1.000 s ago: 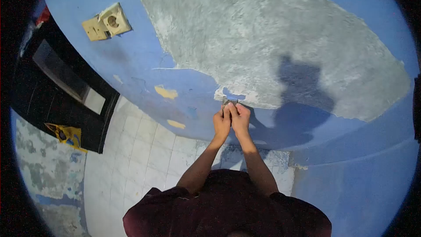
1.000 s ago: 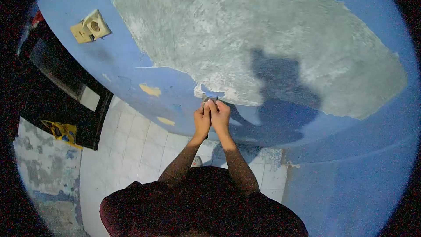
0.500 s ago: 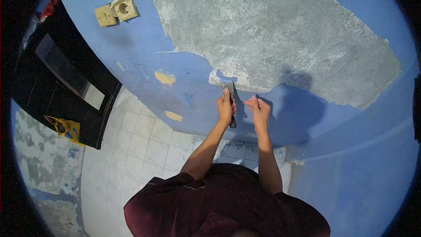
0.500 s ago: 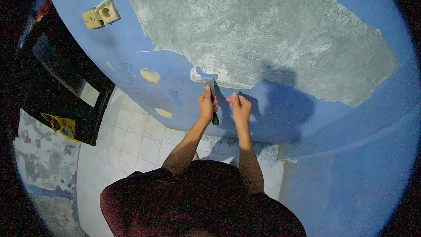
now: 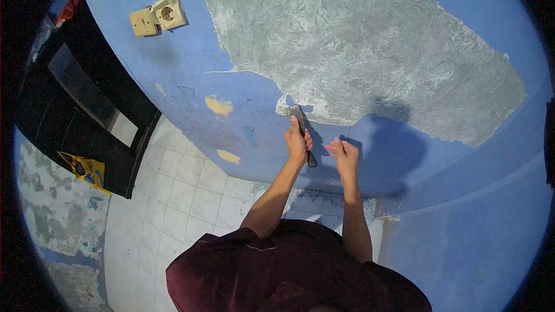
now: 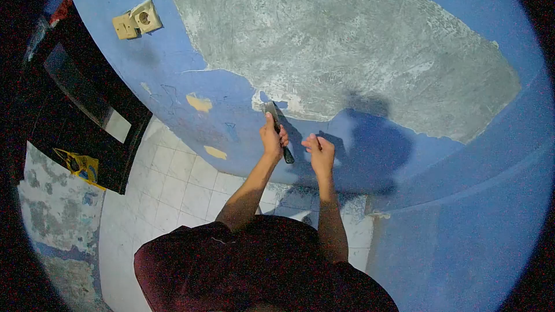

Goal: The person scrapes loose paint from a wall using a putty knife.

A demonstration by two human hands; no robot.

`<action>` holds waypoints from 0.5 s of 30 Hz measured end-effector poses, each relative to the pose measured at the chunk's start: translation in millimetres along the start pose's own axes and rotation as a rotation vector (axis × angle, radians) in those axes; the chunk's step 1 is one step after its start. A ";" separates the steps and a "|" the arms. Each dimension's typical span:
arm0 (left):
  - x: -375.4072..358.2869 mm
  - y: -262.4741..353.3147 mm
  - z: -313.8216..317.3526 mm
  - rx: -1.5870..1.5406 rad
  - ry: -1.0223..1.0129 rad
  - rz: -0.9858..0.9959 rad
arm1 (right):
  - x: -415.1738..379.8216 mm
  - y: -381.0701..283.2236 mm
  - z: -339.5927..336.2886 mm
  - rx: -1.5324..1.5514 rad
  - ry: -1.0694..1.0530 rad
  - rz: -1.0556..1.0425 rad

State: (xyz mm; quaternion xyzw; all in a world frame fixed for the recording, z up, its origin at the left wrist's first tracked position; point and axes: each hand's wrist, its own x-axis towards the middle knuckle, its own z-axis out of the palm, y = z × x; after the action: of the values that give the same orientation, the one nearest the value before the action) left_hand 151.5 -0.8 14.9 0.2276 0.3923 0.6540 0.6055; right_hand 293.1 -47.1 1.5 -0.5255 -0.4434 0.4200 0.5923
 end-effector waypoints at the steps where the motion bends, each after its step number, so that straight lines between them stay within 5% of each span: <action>1: 2.0 3.4 -3.4 -0.007 -0.013 -0.004 | -0.6 1.1 3.8 -0.029 -0.020 0.006; 6: -2.9 -5.5 -21.2 0.108 0.016 -0.019 | 2.1 16.6 34.1 -0.062 -0.095 -0.001; 11: -1.3 -18.7 -34.5 0.458 0.030 0.208 | 2.4 11.5 76.0 -0.172 -0.092 -0.143; 15: 3.1 -18.6 -37.6 0.551 0.014 0.244 | 12.7 1.9 87.5 -0.010 -0.159 0.034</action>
State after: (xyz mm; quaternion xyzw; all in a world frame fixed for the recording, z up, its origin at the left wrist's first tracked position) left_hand 133.4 -7.5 -22.4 0.4242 0.5288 0.5925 0.4351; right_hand 211.7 -12.8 5.5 -0.5010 -0.4822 0.4683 0.5452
